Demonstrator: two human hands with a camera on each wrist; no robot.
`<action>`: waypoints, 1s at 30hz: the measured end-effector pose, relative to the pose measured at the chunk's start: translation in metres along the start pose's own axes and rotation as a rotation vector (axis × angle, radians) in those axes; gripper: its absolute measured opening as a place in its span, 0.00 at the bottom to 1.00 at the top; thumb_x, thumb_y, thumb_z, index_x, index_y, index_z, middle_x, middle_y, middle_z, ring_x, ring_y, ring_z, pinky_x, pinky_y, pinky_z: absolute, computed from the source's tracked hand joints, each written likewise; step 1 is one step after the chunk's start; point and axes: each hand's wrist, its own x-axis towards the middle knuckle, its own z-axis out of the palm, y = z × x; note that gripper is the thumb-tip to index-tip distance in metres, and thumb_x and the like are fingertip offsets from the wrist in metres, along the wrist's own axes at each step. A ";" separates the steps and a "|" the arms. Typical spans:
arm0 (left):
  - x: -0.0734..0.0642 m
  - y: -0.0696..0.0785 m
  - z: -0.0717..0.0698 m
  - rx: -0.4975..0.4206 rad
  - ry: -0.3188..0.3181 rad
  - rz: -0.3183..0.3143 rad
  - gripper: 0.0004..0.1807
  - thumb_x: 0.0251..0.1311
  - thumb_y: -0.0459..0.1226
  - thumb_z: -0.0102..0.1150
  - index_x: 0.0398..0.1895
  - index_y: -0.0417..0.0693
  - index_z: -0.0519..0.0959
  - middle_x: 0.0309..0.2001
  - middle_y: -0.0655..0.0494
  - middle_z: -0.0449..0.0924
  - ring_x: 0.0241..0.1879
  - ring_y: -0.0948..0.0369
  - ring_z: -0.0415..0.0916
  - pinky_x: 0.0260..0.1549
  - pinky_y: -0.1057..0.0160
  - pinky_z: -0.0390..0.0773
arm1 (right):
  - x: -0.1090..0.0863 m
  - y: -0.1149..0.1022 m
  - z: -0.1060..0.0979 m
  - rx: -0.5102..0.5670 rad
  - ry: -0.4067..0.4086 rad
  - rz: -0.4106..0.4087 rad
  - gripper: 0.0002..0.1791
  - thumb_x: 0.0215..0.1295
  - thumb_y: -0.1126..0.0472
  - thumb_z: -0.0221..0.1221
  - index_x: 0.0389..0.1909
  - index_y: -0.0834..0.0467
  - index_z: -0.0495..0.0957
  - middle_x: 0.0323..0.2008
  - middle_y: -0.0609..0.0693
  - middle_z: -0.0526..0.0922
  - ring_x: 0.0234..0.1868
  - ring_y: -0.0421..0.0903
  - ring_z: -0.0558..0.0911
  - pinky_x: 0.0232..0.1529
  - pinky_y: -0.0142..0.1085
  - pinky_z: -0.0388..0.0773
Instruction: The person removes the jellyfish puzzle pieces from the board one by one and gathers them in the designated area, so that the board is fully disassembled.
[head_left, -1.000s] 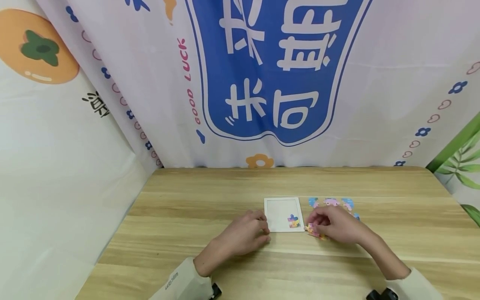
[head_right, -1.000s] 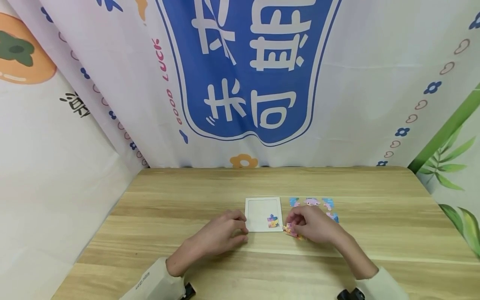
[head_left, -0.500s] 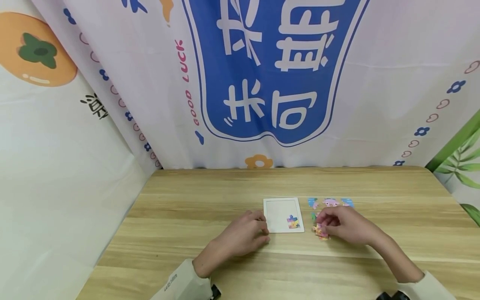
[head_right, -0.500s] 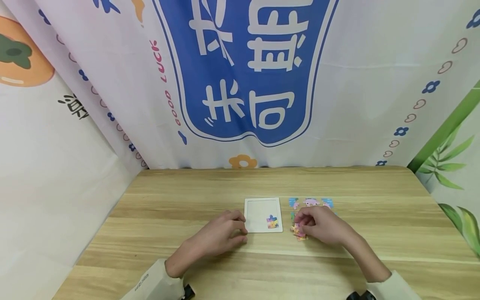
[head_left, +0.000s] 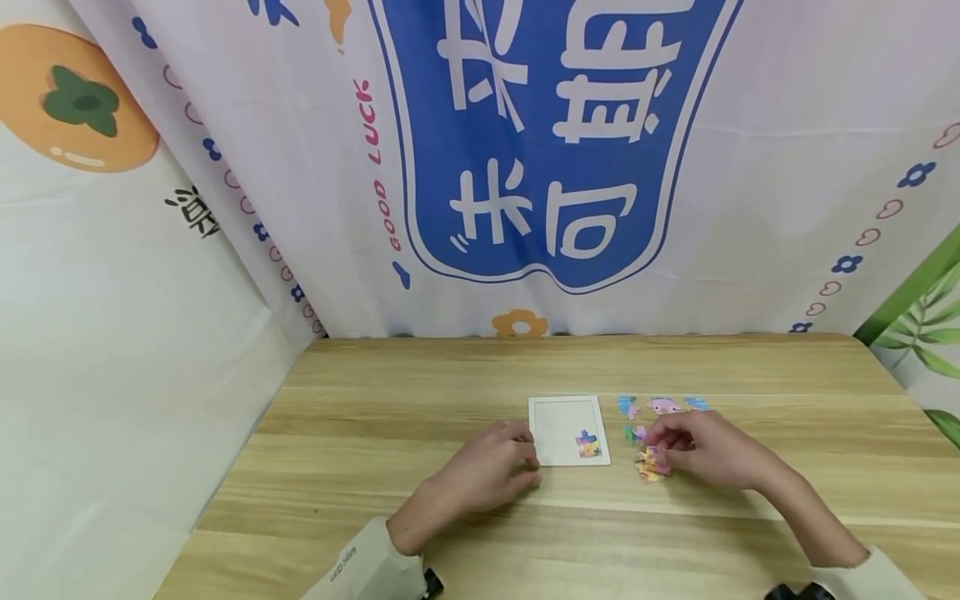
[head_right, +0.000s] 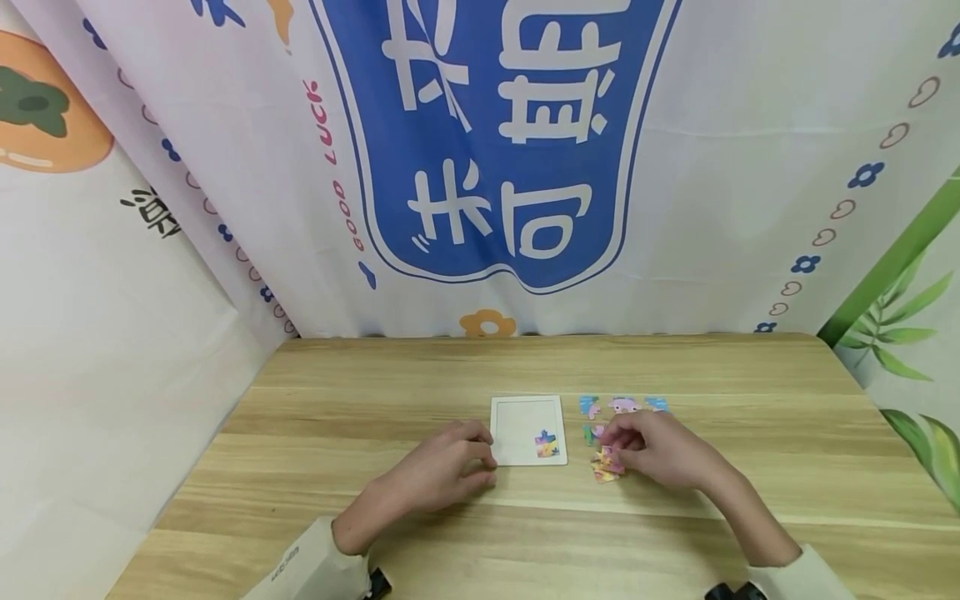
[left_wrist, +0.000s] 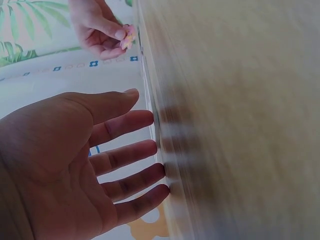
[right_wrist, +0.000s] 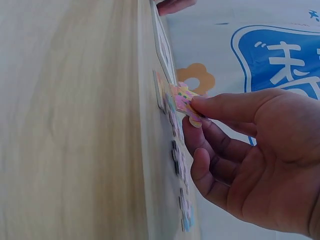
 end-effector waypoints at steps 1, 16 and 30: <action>0.000 0.000 0.000 0.000 -0.001 -0.002 0.06 0.70 0.46 0.71 0.42 0.56 0.92 0.56 0.58 0.84 0.52 0.59 0.79 0.55 0.61 0.82 | -0.001 0.001 -0.002 -0.005 0.002 0.005 0.06 0.70 0.68 0.67 0.44 0.55 0.87 0.36 0.41 0.85 0.37 0.31 0.80 0.38 0.29 0.81; 0.001 0.001 0.000 -0.008 -0.006 -0.003 0.06 0.70 0.45 0.71 0.42 0.57 0.92 0.56 0.59 0.84 0.53 0.59 0.79 0.54 0.61 0.82 | -0.022 0.022 -0.015 0.020 -0.009 0.012 0.06 0.69 0.68 0.67 0.44 0.58 0.86 0.36 0.43 0.85 0.36 0.31 0.79 0.36 0.29 0.81; 0.000 0.001 0.000 -0.025 -0.003 -0.017 0.06 0.70 0.45 0.72 0.42 0.56 0.92 0.56 0.59 0.84 0.54 0.59 0.79 0.56 0.60 0.82 | -0.023 0.018 -0.009 -0.046 0.004 0.060 0.06 0.68 0.66 0.70 0.43 0.56 0.87 0.36 0.42 0.85 0.33 0.31 0.76 0.34 0.29 0.78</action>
